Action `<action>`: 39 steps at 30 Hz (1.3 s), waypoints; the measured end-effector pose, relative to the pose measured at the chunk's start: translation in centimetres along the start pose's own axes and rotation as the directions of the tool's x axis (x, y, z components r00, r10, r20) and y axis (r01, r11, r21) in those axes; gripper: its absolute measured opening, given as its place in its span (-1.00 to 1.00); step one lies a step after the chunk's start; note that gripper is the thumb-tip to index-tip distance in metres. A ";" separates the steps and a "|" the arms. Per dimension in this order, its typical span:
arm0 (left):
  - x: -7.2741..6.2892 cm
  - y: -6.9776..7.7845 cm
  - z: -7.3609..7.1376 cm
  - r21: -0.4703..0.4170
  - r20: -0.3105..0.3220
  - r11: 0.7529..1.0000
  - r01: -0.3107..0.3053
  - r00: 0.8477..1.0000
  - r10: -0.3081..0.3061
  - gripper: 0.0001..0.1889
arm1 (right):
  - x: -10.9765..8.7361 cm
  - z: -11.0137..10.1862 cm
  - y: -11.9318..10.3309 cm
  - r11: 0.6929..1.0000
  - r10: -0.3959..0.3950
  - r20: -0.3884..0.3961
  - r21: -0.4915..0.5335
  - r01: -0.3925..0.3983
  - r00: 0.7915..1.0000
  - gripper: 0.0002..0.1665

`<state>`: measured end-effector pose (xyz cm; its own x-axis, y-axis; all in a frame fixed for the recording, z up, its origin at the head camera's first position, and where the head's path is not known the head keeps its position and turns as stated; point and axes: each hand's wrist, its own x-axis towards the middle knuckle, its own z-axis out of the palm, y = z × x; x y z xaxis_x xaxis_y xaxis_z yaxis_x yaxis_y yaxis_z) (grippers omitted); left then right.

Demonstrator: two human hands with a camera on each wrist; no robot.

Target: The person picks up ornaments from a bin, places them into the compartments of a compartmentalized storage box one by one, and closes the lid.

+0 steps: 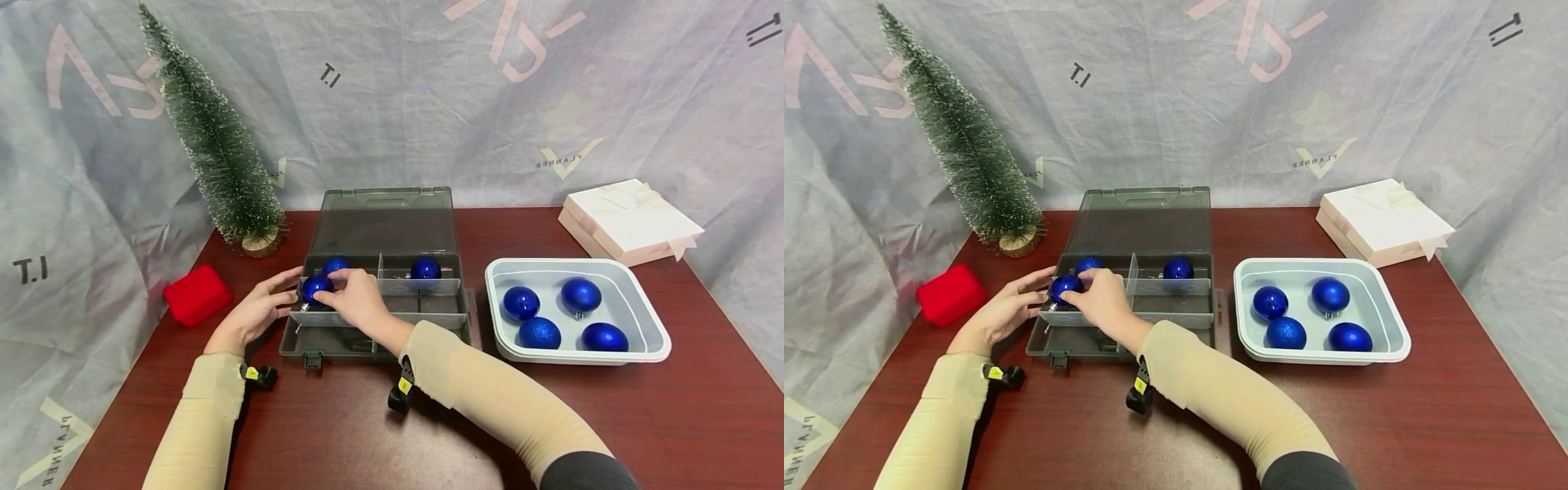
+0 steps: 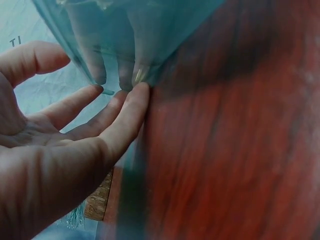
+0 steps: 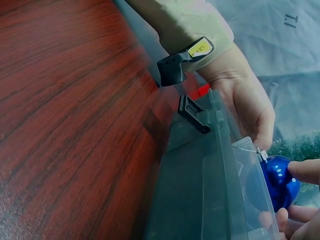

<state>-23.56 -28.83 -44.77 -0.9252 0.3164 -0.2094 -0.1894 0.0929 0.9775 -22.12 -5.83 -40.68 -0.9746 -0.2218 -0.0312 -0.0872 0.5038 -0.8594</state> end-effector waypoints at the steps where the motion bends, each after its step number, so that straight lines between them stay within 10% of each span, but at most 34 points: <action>1: 0.0 0.0 0.0 0.001 0.000 1.000 0.000 1.000 0.000 -0.32 | 0.0 0.0 0.0 1.000 0.001 0.002 -0.002 -0.001 1.000 -0.44; 19: 0.1 0.0 0.1 -0.004 0.014 1.000 -0.009 1.000 0.009 -0.32 | 0.2 0.2 0.9 0.990 -0.116 0.030 -0.078 0.118 0.993 -0.62; 39: -0.1 0.0 -0.1 0.003 0.003 1.000 -0.001 1.000 0.001 -0.33 | -3.5 -4.4 1.2 0.948 -0.267 0.022 0.186 0.258 0.964 -0.82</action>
<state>-23.50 -28.92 -44.76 -0.9243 0.3199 -0.2081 -0.1870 0.0955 0.9777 -19.73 -0.80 -39.40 -0.9114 -0.3662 0.1879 -0.2957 0.2647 -0.9179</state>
